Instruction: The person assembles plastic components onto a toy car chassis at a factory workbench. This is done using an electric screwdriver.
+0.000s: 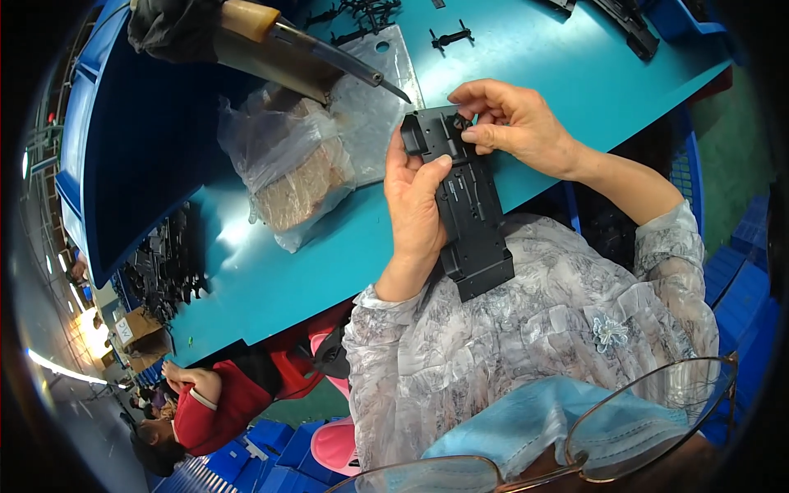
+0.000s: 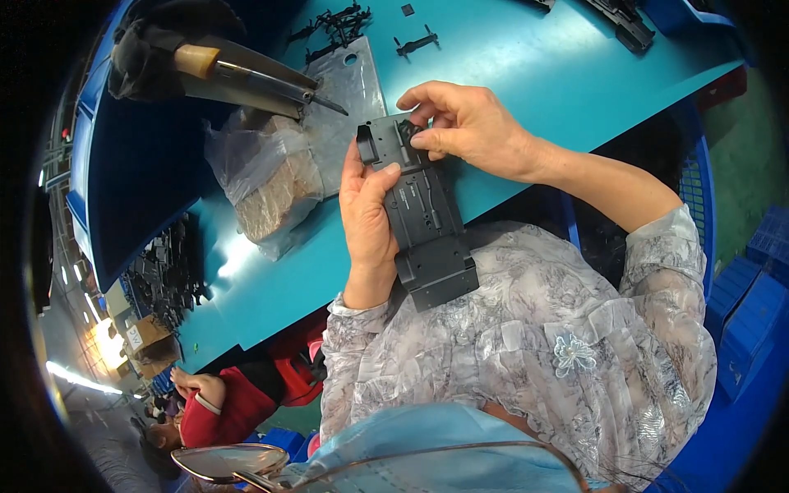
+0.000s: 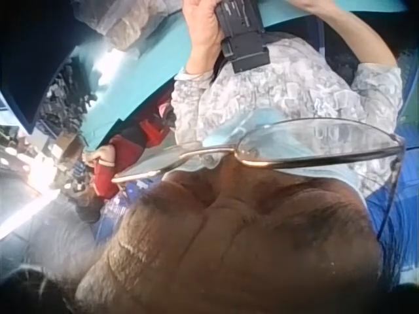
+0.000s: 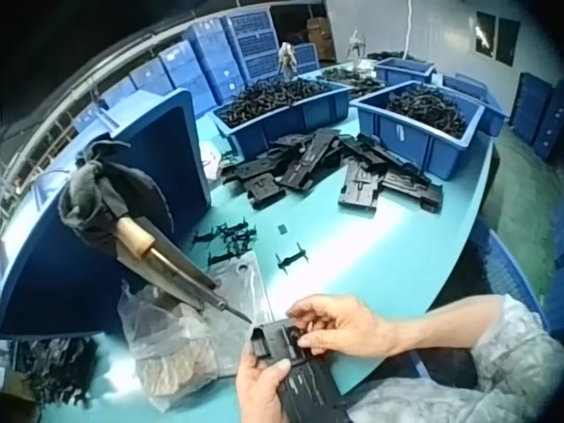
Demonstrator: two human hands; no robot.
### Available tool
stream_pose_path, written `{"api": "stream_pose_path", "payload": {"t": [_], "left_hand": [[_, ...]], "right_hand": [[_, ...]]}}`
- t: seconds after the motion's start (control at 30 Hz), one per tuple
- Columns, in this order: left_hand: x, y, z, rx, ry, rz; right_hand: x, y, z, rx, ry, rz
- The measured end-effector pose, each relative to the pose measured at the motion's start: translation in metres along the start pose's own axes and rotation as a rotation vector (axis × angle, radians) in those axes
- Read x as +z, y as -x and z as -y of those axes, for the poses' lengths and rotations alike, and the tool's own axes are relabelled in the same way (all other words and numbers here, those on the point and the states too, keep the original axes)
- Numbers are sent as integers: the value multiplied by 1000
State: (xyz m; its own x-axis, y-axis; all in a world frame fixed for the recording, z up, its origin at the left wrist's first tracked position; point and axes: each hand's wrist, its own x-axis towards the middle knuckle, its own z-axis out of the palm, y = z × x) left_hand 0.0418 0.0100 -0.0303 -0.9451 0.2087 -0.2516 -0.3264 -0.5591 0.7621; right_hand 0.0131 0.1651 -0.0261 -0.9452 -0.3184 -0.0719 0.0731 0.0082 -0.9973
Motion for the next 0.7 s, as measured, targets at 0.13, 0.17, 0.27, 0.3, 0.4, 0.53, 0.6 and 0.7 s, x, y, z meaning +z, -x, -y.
{"api": "stream_pose_path", "payload": {"t": [0.13, 0.17, 0.27, 0.3, 0.4, 0.53, 0.6, 0.7], "left_hand": [[-3, -2, 4, 8, 15, 8], [-3, -2, 5, 7, 19, 4], [-4, -2, 5, 11, 1, 7], [-3, -3, 5, 14, -5, 23], [-3, -4, 5, 24, -6, 43], [-3, -2, 6, 20, -10, 22], [-3, 0, 6, 23, -19, 19], [-2, 0, 7, 22, -45, 25]], "right_hand": [[1, 1, 5, -208, 237, -41], [0, 0, 4, -439, 548, -96], [5, -12, 0, -627, 623, -112], [6, -14, -1, -669, 634, -89], [6, -17, -4, -707, 734, -136], [9, -17, -7, -625, 654, -114], [11, -16, -6, -645, 687, -134], [10, -15, -2, -666, 761, -125]]}}
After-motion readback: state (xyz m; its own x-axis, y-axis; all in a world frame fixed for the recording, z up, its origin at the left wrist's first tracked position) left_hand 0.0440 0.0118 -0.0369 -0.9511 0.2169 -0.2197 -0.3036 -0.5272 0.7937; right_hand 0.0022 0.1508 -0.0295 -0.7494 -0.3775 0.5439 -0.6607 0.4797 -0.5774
